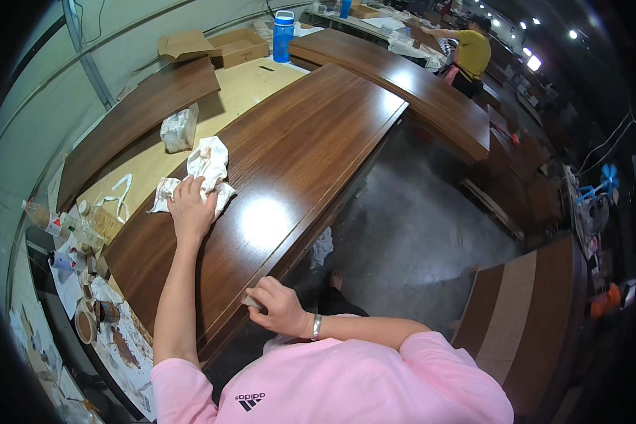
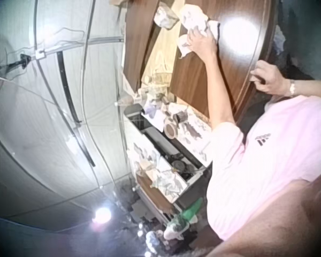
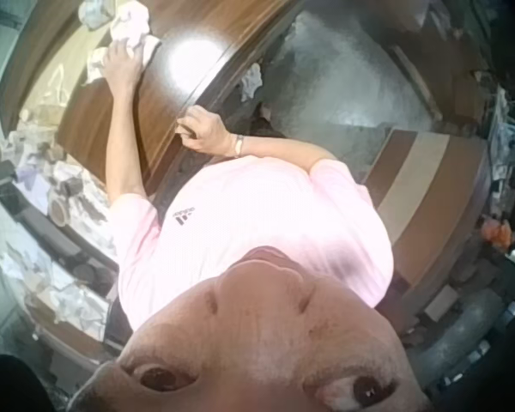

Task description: The person sands the edges of wood panels with a block and wipes the surfaces with a cloth, handling and moving several panels on a work table.

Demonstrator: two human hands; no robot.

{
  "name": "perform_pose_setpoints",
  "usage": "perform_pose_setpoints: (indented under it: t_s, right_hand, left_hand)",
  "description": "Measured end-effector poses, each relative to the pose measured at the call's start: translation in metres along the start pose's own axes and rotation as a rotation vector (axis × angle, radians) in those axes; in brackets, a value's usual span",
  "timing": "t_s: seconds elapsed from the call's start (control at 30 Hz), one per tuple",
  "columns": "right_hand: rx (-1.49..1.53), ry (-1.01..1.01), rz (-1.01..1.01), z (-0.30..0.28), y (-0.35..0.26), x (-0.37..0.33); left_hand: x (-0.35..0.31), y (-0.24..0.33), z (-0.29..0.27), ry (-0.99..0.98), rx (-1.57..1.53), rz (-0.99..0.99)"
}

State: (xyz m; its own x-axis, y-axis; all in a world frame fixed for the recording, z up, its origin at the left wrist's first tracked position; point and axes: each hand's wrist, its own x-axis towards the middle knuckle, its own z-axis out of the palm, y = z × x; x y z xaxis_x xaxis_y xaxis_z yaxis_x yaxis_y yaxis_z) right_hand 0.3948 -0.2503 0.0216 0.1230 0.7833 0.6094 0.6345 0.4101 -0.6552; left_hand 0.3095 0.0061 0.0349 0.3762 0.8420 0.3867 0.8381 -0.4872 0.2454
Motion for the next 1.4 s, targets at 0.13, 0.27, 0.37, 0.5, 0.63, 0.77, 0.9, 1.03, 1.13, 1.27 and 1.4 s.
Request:
perform_pose_setpoints:
  t_s: [0.13,0.27,0.37,0.5,0.63,0.77,0.9,1.03,1.13,1.27,1.4]
  right_hand:
    - [0.121,-0.161,-0.036,0.001,-0.008,-0.001]
    - [0.182,-0.151,0.051,-0.023,-0.007,0.009]
    - [0.154,-0.044,0.080,-0.054,0.012,0.033]
    - [0.320,-0.020,0.344,-0.102,0.036,0.064]
    - [0.810,-0.062,0.562,-0.152,0.082,0.098]
    - [1.103,-0.437,0.381,-0.179,0.100,0.141]
    - [1.253,-0.769,0.456,-0.167,0.119,0.164]
    - [1.299,-1.119,0.307,-0.137,0.135,0.185]
    - [0.737,-0.951,0.007,-0.113,0.147,0.221]
    - [0.163,-0.626,-0.433,-0.043,0.168,0.264]
    - [-0.019,-0.870,-0.438,0.012,0.180,0.265]
  left_hand:
    - [0.002,-0.006,0.005,0.039,-0.029,0.042]
    - [0.003,-0.012,0.005,0.053,-0.074,0.057]
    - [0.002,-0.014,0.008,0.045,-0.105,0.064]
    - [-0.008,-0.008,-0.001,-0.030,-0.045,0.076]
    - [-0.012,0.078,-0.042,0.054,-0.117,0.160]
    - [-0.049,0.147,-0.062,-0.366,-1.473,-0.185]
    - [-0.082,0.170,-0.061,-0.472,-1.877,-0.351]
    - [-0.114,0.174,-0.061,-0.310,-1.993,-0.480]
    - [-0.148,0.164,-0.076,0.261,-1.760,-0.647]
    - [-0.211,0.147,-0.100,0.769,-1.308,-0.869]
    - [-0.217,0.168,-0.093,0.620,-0.511,-0.913]
